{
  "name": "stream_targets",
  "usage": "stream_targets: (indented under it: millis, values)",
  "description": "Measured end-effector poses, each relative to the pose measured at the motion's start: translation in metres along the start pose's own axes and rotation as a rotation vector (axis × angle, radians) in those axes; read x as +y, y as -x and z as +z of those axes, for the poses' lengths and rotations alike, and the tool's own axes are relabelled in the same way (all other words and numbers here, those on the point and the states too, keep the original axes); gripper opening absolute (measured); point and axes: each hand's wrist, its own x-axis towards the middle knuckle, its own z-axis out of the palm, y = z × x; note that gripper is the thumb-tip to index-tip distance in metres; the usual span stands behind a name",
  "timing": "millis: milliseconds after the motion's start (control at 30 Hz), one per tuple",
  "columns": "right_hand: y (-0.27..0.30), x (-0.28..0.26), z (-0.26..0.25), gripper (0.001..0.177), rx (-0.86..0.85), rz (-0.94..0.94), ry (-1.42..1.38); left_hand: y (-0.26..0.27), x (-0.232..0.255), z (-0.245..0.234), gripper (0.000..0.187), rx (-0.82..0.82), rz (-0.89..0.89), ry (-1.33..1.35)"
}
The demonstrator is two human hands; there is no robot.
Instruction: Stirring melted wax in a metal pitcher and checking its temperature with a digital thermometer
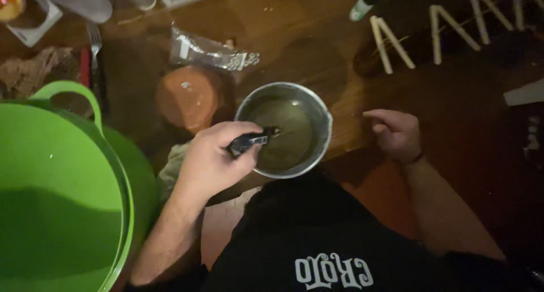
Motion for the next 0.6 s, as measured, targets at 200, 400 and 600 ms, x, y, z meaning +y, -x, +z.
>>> stream_targets:
  millis: [200,400,600]
  values:
    - [-0.006,-0.003,0.004,0.024,0.155,0.102,0.043,0.001,0.003,0.011,0.03,0.078,0.006,0.058]
    - [-0.041,-0.024,-0.021,0.034,0.254,0.304,0.064,0.0,0.021,0.028,0.027,0.162,-0.065,0.002]
    - [-0.071,0.008,-0.046,0.068,0.057,0.235,-0.261,0.003,0.045,0.051,0.027,0.26,-0.23,-0.077]
